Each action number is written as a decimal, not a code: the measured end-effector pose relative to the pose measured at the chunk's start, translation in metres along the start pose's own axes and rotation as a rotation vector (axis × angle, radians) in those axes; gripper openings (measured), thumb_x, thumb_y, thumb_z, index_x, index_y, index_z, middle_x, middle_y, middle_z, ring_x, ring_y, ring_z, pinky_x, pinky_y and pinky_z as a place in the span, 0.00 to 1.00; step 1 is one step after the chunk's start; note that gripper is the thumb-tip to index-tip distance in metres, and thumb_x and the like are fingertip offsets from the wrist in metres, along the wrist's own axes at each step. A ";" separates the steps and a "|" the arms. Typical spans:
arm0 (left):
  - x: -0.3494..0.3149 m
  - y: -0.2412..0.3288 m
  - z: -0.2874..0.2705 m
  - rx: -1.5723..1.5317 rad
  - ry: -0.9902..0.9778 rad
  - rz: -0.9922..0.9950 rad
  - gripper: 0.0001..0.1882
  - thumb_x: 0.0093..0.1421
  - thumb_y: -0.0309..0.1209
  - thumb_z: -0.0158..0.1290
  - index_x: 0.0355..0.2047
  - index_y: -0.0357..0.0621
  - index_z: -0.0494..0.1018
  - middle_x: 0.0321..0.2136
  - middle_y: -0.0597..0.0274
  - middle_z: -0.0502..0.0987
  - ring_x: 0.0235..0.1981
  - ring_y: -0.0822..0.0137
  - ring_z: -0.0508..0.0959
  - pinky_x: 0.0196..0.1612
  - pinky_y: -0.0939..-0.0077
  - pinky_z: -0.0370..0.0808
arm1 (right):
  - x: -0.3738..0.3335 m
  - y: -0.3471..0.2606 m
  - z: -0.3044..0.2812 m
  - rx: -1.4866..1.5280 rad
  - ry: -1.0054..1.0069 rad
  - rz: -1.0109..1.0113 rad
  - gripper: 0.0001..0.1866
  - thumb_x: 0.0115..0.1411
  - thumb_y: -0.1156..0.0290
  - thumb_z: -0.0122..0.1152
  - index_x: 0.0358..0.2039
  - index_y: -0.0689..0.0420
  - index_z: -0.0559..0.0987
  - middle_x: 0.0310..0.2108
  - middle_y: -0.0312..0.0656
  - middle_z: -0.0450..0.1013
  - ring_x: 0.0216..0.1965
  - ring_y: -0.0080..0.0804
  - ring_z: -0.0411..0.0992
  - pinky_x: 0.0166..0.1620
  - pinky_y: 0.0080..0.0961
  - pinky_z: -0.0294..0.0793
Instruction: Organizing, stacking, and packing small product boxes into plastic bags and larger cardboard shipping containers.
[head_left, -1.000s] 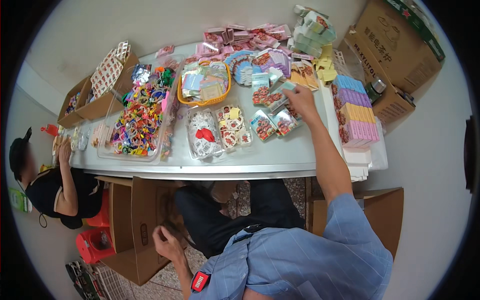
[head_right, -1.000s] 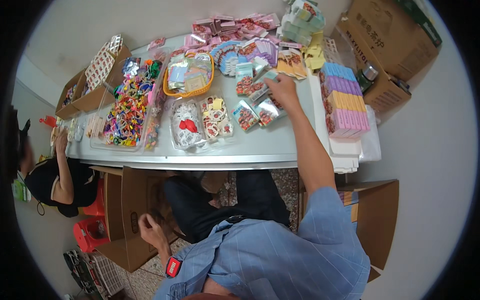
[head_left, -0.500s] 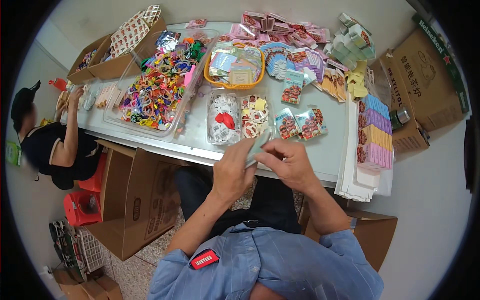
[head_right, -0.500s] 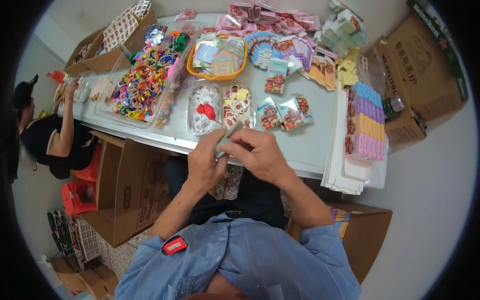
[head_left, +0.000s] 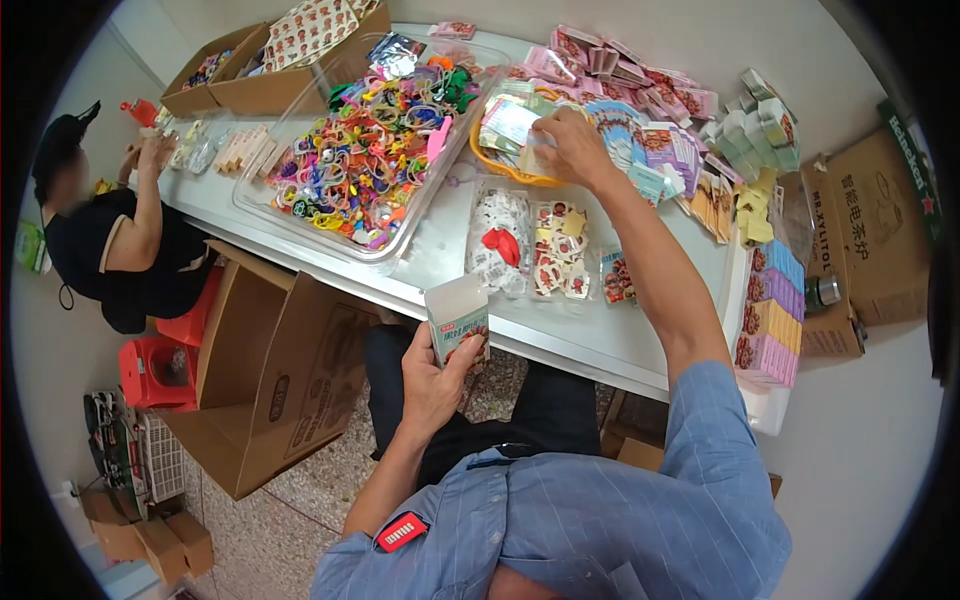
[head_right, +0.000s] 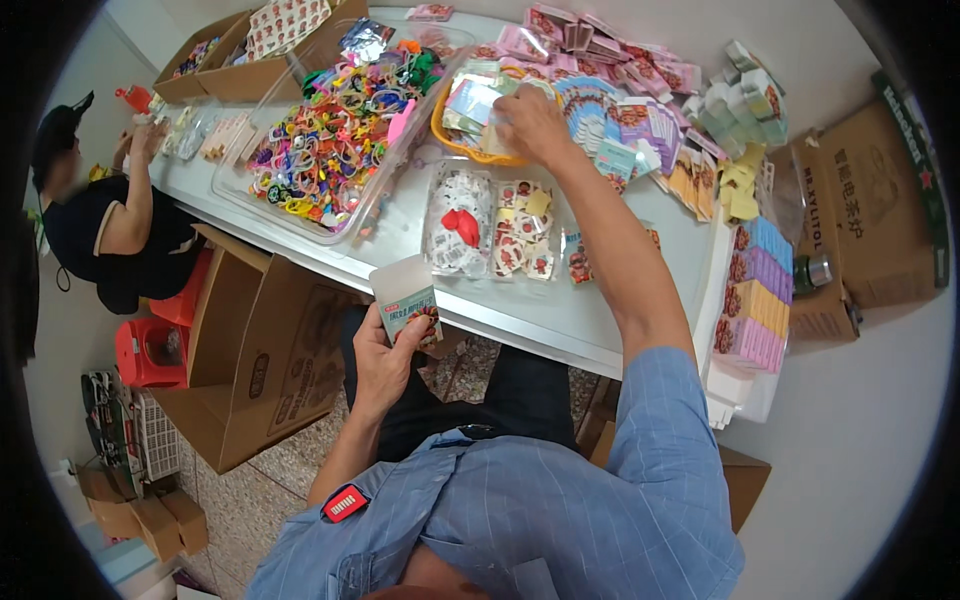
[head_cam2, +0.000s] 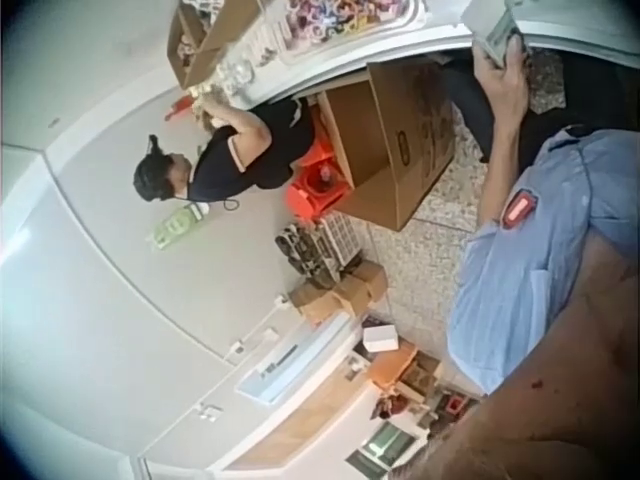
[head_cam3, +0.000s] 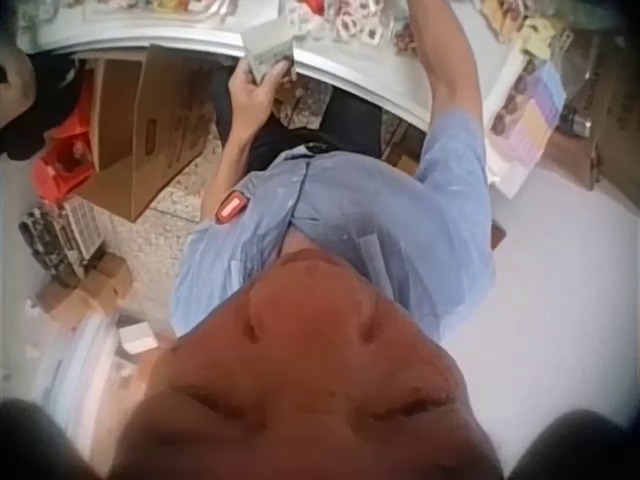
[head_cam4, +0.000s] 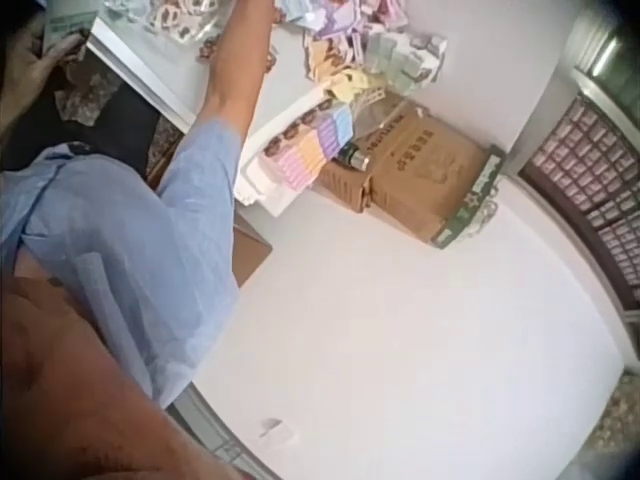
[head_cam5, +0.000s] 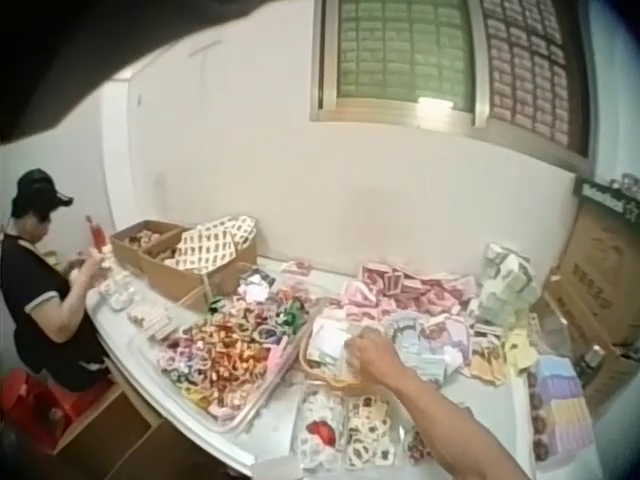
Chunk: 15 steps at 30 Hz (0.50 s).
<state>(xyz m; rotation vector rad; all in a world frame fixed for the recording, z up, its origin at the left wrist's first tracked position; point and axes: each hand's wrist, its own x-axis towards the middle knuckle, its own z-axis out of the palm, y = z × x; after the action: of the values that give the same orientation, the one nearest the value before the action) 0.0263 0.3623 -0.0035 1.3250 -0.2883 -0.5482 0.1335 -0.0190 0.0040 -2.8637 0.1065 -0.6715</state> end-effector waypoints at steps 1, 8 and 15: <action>0.000 -0.001 -0.004 -0.002 0.007 0.014 0.15 0.68 0.29 0.59 0.50 0.34 0.72 0.41 0.60 0.82 0.38 0.75 0.82 0.41 0.78 0.81 | 0.003 -0.003 0.002 -0.024 -0.030 0.007 0.18 0.53 0.67 0.72 0.45 0.55 0.82 0.47 0.48 0.74 0.51 0.49 0.72 0.54 0.40 0.72; 0.004 0.001 -0.012 -0.045 0.008 -0.042 0.15 0.68 0.28 0.59 0.50 0.34 0.72 0.41 0.60 0.82 0.39 0.75 0.82 0.44 0.78 0.81 | 0.010 -0.001 -0.011 0.488 -0.099 0.213 0.12 0.55 0.66 0.74 0.37 0.57 0.85 0.38 0.39 0.77 0.40 0.31 0.74 0.46 0.30 0.74; 0.002 -0.008 -0.008 -0.052 -0.005 -0.007 0.15 0.67 0.28 0.60 0.50 0.34 0.72 0.42 0.60 0.82 0.39 0.75 0.81 0.43 0.80 0.80 | 0.010 0.007 -0.031 0.801 0.198 0.365 0.12 0.57 0.65 0.75 0.34 0.62 0.87 0.30 0.33 0.79 0.32 0.18 0.73 0.37 0.20 0.72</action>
<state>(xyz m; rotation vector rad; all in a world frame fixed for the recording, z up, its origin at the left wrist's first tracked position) 0.0307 0.3669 -0.0131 1.2753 -0.2722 -0.5614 0.1283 -0.0320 0.0344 -1.9466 0.3021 -0.7090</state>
